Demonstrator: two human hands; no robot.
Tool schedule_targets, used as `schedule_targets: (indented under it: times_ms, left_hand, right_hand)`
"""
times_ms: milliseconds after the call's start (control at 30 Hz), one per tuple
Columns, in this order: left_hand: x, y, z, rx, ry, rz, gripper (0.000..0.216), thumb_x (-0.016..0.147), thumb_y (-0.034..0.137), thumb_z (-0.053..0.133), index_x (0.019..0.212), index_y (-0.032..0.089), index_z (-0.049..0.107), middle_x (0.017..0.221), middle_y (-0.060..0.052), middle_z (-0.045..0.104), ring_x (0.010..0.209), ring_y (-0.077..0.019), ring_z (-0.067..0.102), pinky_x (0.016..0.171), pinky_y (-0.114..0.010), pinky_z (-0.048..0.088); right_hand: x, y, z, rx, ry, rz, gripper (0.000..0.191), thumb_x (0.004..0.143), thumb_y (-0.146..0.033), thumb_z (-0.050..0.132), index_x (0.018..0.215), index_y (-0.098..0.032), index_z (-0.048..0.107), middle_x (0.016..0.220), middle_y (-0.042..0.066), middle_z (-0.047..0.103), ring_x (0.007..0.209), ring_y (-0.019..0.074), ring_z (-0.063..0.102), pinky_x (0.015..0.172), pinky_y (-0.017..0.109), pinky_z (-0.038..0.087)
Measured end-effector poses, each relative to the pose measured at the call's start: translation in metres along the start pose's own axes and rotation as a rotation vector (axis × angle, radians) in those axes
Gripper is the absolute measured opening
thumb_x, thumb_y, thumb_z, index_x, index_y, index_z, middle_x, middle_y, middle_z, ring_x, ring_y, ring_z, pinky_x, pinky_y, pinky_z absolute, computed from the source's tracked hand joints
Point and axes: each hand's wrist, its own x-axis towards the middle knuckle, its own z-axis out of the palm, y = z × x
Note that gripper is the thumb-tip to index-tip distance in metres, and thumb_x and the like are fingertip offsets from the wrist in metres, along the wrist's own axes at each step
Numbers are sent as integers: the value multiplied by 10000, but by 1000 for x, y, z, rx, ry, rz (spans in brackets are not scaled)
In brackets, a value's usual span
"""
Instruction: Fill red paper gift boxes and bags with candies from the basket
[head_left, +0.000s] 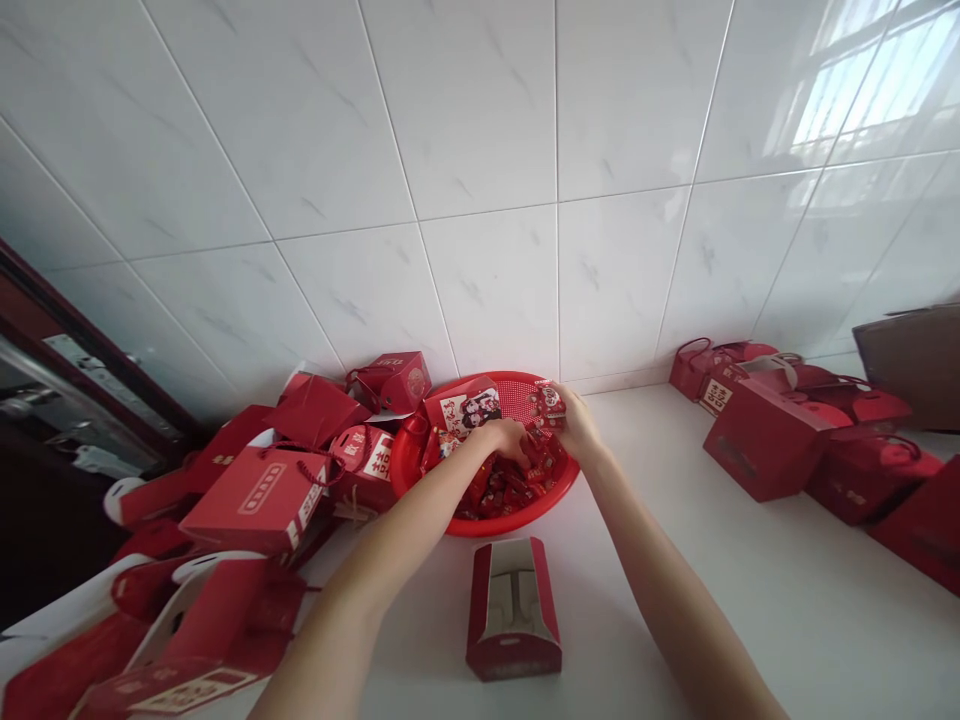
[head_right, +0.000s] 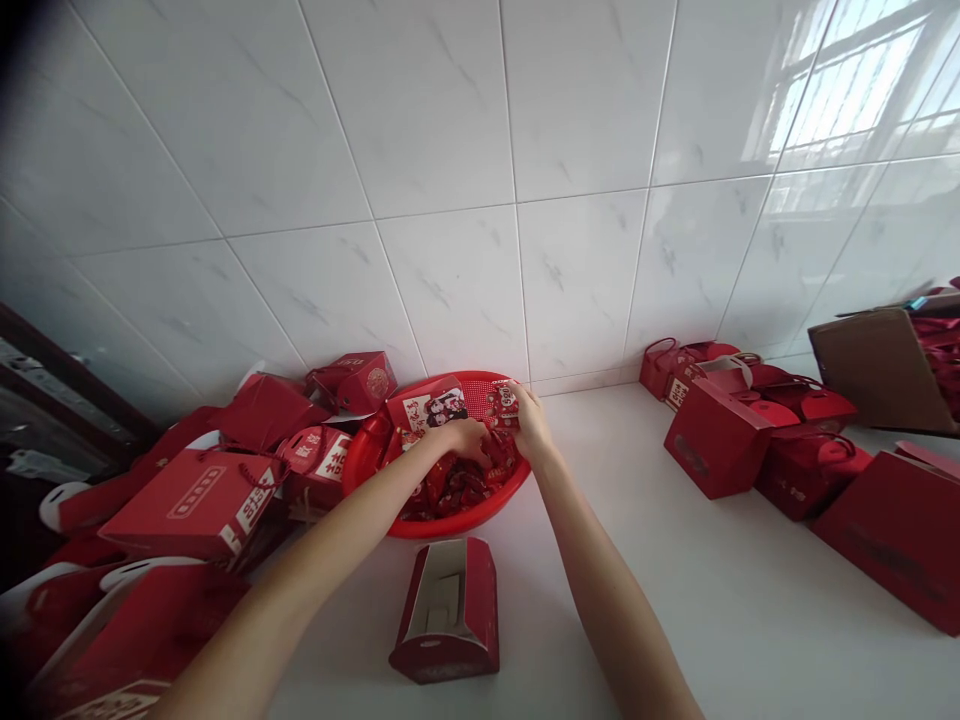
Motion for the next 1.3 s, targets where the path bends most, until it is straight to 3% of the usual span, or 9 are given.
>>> schedule_targets:
  times_ms: [100, 267, 433, 667, 933, 1000, 1067, 1200, 1300]
  left_hand:
    - [-3, 5, -6, -13, -125, -36, 150, 559, 313, 831, 654, 220, 760, 625, -19, 693, 641, -226, 635, 667, -315, 484]
    - [-7, 3, -13, -109, -155, 11, 153, 561, 289, 819, 686, 227, 757, 688, 8, 725, 670, -198, 630, 648, -276, 460]
    - [-8, -6, -18, -149, -75, 14, 141, 583, 282, 798, 673, 199, 728, 694, 11, 707, 699, -189, 617, 667, -265, 436]
    - [-12, -14, -25, -234, 15, 28, 251, 645, 407, 762, 710, 172, 701, 684, 6, 674, 657, -170, 584, 608, -264, 397]
    - [-16, -15, -30, -693, 265, 66, 342, 637, 423, 804, 819, 148, 714, 756, -30, 705, 691, -169, 625, 665, -281, 479]
    - [-15, -12, -30, -750, 272, 89, 339, 658, 426, 790, 827, 144, 707, 778, -36, 709, 707, -168, 633, 685, -284, 492]
    - [-16, -8, -29, -721, 238, 84, 307, 689, 423, 757, 808, 147, 698, 765, -31, 704, 698, -168, 634, 665, -277, 488]
    - [-15, 1, -20, -333, 173, 58, 157, 746, 319, 666, 735, 163, 680, 685, -2, 679, 669, -168, 618, 599, -254, 439]
    - [-12, 10, -11, -176, 133, 57, 46, 705, 204, 656, 676, 169, 665, 639, 4, 662, 655, -179, 617, 582, -257, 429]
  right_hand:
    - [-1, -2, 2, 34, 23, 27, 155, 743, -340, 696, 772, -197, 643, 676, 33, 724, 488, 149, 620, 396, 232, 459]
    - [-1, -3, 3, 37, -14, 23, 142, 737, -324, 677, 779, -191, 652, 700, 21, 722, 482, 127, 607, 417, 221, 471]
    - [-1, -3, 2, 22, 0, 10, 107, 695, -262, 667, 767, -184, 661, 687, 5, 705, 505, 126, 618, 408, 212, 461]
    - [-4, -4, 4, -1, 20, -12, 75, 663, -236, 674, 700, -186, 633, 647, -11, 678, 532, 132, 628, 418, 214, 470]
    - [-4, 2, 2, -63, -7, -110, 200, 609, -293, 746, 739, -200, 626, 651, -37, 668, 543, 115, 614, 513, 223, 510]
    - [-2, 3, 1, -78, -8, -122, 221, 604, -315, 748, 747, -202, 622, 648, -39, 666, 548, 117, 615, 519, 225, 510]
    - [-2, 3, 0, -84, 5, -134, 233, 603, -329, 744, 757, -200, 627, 644, -36, 662, 548, 121, 614, 511, 229, 508]
    - [-2, 2, 0, -94, 46, -168, 229, 610, -341, 737, 749, -193, 632, 643, -28, 649, 560, 125, 611, 488, 229, 497]
    - [-3, 1, 1, -91, 54, -163, 217, 603, -333, 731, 733, -192, 628, 638, -28, 644, 550, 112, 600, 476, 213, 482]
